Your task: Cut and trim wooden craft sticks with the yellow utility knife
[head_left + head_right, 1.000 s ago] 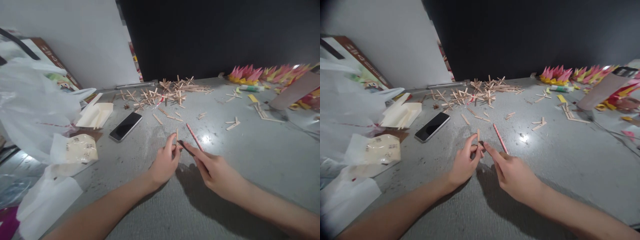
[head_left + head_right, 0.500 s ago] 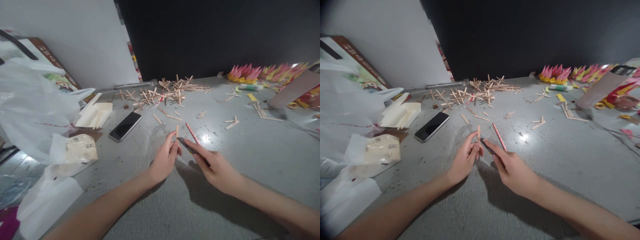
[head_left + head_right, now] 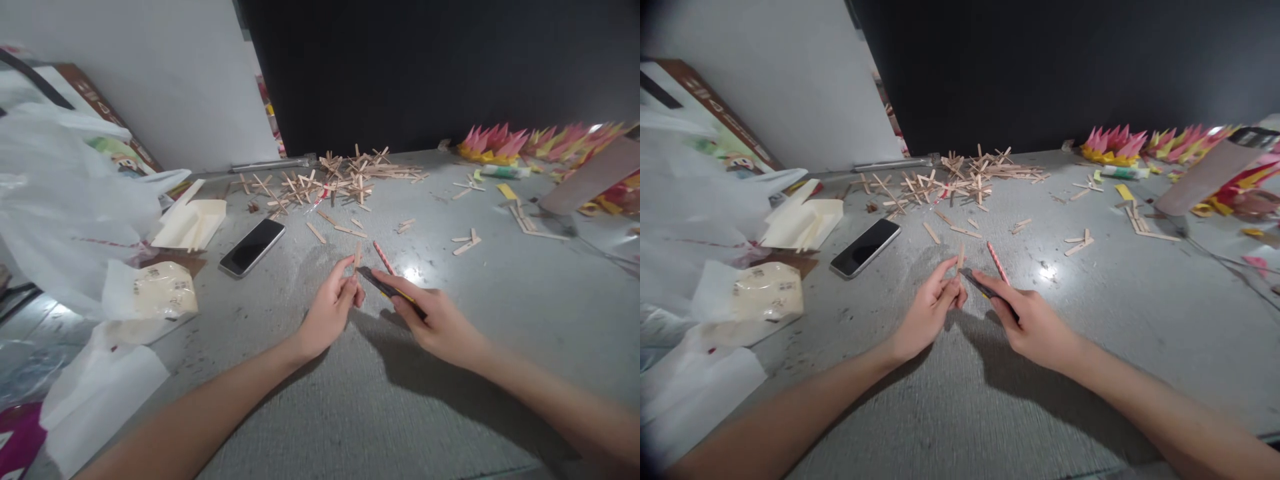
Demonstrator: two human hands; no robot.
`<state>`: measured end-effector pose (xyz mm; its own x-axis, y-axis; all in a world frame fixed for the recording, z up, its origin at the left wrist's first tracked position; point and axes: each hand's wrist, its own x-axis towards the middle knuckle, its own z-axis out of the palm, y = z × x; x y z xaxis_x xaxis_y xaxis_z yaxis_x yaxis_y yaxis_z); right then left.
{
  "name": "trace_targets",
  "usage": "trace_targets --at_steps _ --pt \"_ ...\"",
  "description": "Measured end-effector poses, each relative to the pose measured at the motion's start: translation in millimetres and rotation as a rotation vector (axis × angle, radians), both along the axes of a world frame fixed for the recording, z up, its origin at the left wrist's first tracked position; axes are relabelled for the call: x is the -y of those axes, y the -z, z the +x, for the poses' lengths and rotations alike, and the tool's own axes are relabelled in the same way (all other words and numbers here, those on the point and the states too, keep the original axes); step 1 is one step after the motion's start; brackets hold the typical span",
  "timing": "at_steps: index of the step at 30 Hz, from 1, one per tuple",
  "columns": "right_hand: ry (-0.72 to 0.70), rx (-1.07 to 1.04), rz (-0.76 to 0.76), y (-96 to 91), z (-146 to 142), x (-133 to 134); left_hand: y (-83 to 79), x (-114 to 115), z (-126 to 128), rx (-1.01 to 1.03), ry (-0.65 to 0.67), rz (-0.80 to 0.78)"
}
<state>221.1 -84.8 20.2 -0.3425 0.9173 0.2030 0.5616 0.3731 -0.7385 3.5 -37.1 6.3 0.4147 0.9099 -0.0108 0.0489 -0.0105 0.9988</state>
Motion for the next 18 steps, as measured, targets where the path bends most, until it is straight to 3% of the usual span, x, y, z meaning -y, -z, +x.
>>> trace_targets --at_steps 10,18 --pt "-0.015 0.009 -0.076 -1.6 8 -7 -1.4 -3 3 0.182 0.045 -0.187" --pt "0.125 -0.063 -0.013 0.8 3 -12 0.2 0 2 -0.059 -0.024 -0.010"
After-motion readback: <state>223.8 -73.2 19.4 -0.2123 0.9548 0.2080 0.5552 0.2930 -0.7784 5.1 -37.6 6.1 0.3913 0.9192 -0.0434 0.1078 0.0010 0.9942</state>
